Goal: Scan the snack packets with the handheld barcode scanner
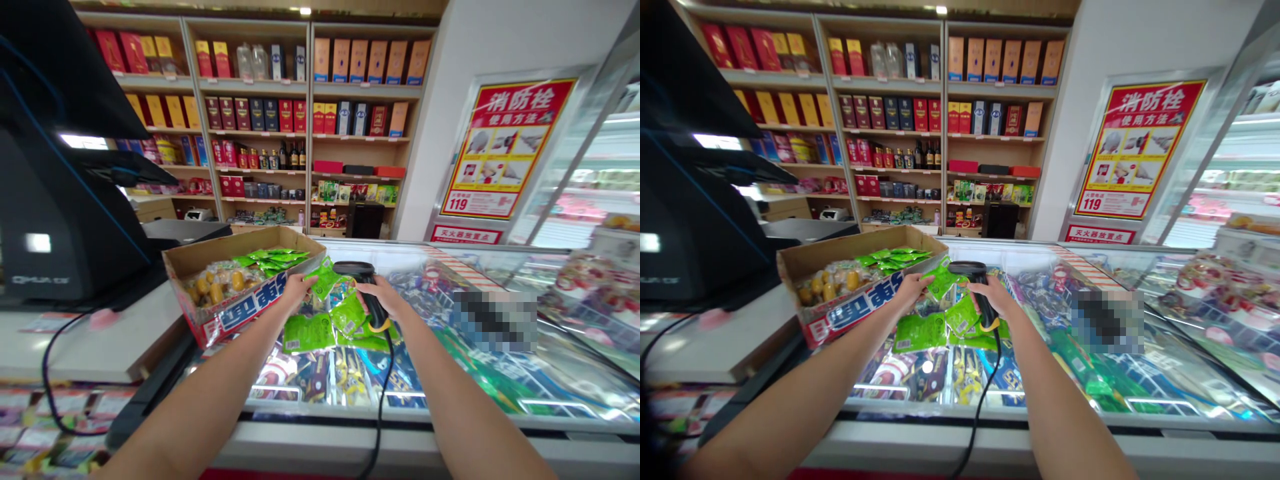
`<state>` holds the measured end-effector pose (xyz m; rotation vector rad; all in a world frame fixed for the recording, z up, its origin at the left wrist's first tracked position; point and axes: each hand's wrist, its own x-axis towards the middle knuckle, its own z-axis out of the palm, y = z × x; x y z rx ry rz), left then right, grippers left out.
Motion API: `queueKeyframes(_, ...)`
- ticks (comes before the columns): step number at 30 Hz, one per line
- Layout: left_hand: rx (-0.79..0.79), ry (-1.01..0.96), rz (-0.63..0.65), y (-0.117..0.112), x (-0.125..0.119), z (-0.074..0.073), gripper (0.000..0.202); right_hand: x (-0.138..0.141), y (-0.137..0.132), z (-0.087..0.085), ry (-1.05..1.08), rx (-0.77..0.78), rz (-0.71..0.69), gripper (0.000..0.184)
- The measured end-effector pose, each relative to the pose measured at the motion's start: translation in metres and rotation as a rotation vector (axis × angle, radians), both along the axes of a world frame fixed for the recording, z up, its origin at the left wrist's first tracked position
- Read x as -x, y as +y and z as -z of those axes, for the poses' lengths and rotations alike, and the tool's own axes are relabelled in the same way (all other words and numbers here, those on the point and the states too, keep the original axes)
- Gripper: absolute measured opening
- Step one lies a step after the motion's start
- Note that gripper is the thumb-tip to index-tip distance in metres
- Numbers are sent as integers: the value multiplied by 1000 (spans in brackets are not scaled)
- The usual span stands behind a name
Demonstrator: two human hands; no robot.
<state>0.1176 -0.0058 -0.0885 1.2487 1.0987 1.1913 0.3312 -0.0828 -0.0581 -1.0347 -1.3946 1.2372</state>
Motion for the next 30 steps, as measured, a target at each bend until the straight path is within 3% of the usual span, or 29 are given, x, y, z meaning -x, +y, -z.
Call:
queueKeyframes(4, -84, 89, -69, 4, 2, 4, 31, -9, -4, -6, -88, -48, 19, 26)
queueKeyframes(11, -380, 340, -115, 3, 7, 0, 22, -11, -3, -4, -96, -55, 17, 25)
queueKeyframes(25, -470, 431, -61, -1, 7, 1, 27, -13, -3, -4, -86, -44, 15, 26)
queueKeyframes(30, -520, 459, -132, -3, 8, -11, 31, -2, -4, -6, 10, -20, 51, 27)
